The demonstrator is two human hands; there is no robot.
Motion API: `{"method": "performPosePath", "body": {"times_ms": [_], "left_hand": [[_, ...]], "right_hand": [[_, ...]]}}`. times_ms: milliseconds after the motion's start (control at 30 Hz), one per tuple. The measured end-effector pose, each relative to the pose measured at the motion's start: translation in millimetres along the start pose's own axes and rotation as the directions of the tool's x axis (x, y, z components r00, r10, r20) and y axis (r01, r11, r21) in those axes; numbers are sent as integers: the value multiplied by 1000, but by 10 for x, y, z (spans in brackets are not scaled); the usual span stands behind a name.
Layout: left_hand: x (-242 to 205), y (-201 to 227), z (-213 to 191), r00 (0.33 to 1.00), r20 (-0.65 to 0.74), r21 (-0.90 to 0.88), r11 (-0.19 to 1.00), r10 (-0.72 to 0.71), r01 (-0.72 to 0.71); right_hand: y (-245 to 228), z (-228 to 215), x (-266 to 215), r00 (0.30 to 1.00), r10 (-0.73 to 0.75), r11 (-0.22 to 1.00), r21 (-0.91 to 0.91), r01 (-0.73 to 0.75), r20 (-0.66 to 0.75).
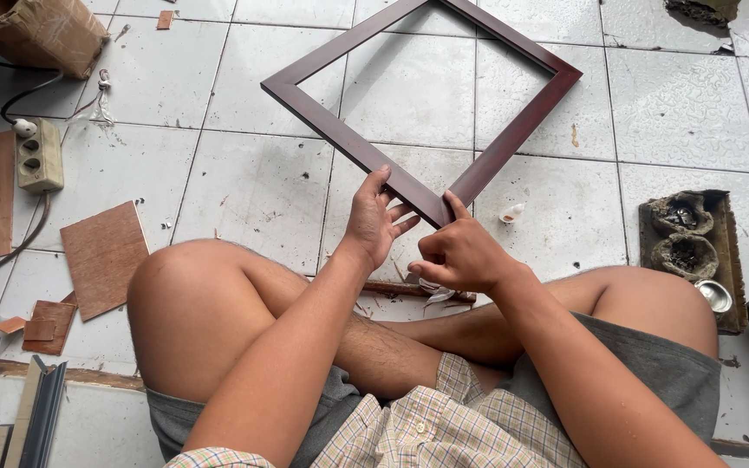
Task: Assembling a wooden picture frame by applying glue to the mitered corner joints and pressing them together.
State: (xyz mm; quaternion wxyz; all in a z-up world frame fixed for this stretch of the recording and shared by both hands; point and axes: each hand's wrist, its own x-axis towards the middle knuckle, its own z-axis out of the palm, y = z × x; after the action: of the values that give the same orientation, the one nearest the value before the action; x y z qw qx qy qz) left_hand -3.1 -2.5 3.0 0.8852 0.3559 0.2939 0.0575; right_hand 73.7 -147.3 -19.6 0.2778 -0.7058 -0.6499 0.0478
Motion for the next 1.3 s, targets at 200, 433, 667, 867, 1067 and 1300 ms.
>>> {"method": "performPosePath", "body": {"times_ms": [200, 433, 667, 867, 1067, 1300], "left_hand": [[19, -31, 49, 1000, -3, 30, 999, 16, -16], [271, -156, -133, 990, -130, 33, 998, 60, -56], [377, -327, -138, 976, -190, 221, 973, 110, -67], [381, -428, -165, 963, -254, 237, 971, 94, -32], [300, -387, -79, 948, -315, 202, 979, 57, 9], [116, -202, 81, 993, -118, 607, 790, -13, 82]], "right_hand": [[34, -20, -90, 987, 65, 983, 177, -39, -146], [-102, -39, -66, 341, 842, 485, 864, -137, -418], [-109, -85, 66, 249, 892, -360, 926, -112, 377], [-79, -139, 172, 360, 858, -401, 916, 21, 367], [-30, -106, 141, 329, 870, -382, 924, -21, 368], [324, 21, 34, 266, 937, -238, 971, 8, 227]]}}
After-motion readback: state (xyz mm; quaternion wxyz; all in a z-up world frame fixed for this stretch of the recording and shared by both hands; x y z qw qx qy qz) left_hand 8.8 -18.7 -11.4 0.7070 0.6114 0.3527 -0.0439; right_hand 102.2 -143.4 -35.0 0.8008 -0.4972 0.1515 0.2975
